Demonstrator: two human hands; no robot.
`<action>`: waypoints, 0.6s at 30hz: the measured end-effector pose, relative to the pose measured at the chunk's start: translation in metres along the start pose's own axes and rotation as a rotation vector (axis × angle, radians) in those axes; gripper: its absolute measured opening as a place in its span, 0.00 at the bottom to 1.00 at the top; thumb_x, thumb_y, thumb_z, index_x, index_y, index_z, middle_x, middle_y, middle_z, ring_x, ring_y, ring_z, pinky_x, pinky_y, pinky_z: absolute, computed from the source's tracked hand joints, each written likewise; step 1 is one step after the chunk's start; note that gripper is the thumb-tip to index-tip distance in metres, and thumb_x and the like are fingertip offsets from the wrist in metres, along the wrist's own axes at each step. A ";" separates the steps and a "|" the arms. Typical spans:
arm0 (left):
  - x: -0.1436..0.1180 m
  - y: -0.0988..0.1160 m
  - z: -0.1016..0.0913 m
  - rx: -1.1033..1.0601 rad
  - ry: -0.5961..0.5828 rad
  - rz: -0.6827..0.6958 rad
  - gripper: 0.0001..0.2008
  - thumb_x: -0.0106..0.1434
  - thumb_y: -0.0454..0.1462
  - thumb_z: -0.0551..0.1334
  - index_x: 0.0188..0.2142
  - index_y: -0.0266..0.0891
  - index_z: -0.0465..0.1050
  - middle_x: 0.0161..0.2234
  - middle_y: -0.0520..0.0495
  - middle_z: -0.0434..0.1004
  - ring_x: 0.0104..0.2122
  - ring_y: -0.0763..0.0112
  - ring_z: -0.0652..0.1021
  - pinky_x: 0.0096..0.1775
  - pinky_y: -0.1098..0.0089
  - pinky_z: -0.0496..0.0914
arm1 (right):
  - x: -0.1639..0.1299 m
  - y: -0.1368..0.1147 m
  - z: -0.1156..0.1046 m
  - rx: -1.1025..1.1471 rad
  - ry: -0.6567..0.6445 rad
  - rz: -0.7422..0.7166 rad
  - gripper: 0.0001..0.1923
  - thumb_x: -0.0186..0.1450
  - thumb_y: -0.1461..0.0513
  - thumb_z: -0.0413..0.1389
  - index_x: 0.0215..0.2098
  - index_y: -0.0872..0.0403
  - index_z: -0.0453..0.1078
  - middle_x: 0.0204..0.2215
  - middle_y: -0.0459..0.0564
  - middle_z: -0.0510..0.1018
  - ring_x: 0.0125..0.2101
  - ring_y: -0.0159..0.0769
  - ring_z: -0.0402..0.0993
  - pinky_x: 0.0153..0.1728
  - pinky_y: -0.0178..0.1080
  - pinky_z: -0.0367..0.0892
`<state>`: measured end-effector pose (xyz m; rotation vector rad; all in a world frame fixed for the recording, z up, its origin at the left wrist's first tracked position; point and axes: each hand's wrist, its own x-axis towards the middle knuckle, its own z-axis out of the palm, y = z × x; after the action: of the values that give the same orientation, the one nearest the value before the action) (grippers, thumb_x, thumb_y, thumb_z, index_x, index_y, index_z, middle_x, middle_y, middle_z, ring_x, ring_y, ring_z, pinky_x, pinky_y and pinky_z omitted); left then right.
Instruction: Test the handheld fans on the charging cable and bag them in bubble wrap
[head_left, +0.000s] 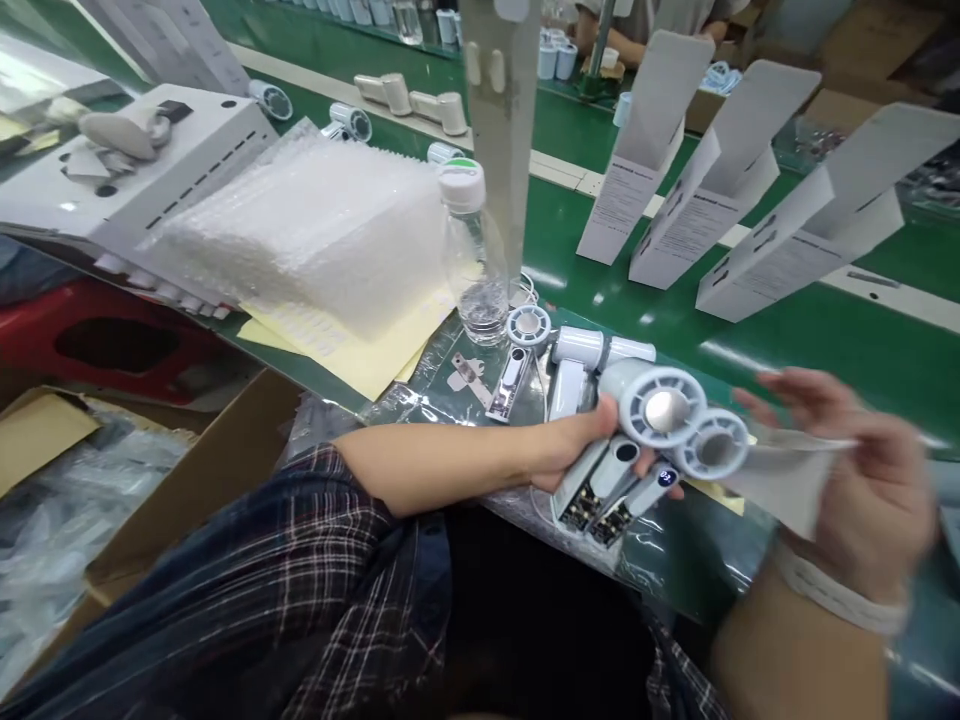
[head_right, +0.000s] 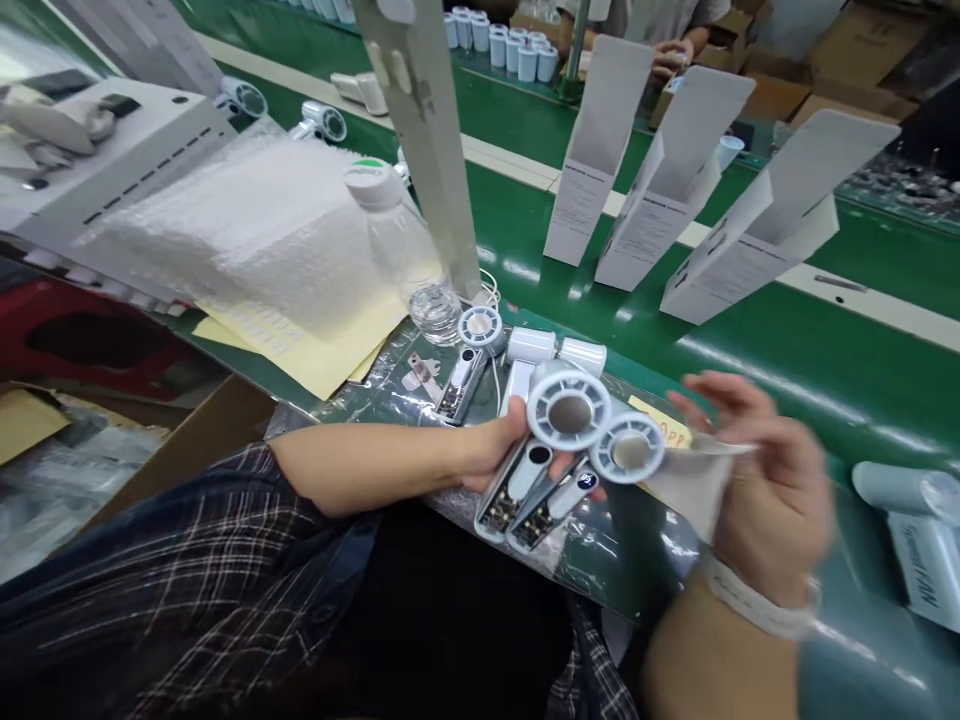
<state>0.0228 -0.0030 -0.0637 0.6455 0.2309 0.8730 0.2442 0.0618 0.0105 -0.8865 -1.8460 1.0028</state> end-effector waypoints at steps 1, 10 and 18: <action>0.000 0.000 -0.001 -0.024 0.027 -0.007 0.43 0.39 0.76 0.68 0.28 0.37 0.74 0.38 0.38 0.84 0.39 0.58 0.84 0.42 0.61 0.81 | -0.001 0.005 0.011 0.138 0.001 0.011 0.11 0.75 0.52 0.58 0.35 0.45 0.69 0.59 0.52 0.76 0.61 0.52 0.75 0.53 0.56 0.75; -0.007 0.002 -0.003 -0.038 0.123 -0.043 0.44 0.40 0.75 0.68 0.28 0.36 0.74 0.30 0.42 0.82 0.28 0.65 0.82 0.32 0.68 0.78 | 0.005 0.027 0.033 0.222 -0.263 0.281 0.38 0.63 0.38 0.67 0.63 0.48 0.72 0.57 0.60 0.80 0.49 0.53 0.82 0.38 0.46 0.78; -0.009 0.007 0.007 -0.016 0.277 -0.033 0.46 0.35 0.76 0.69 0.28 0.34 0.73 0.27 0.42 0.81 0.25 0.67 0.80 0.26 0.72 0.75 | -0.004 0.015 0.054 0.029 0.014 0.146 0.22 0.75 0.43 0.56 0.52 0.48 0.79 0.46 0.54 0.84 0.41 0.45 0.83 0.34 0.44 0.76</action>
<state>0.0156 -0.0101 -0.0548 0.5030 0.4819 0.9309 0.1998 0.0495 -0.0224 -1.0192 -1.7711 1.1074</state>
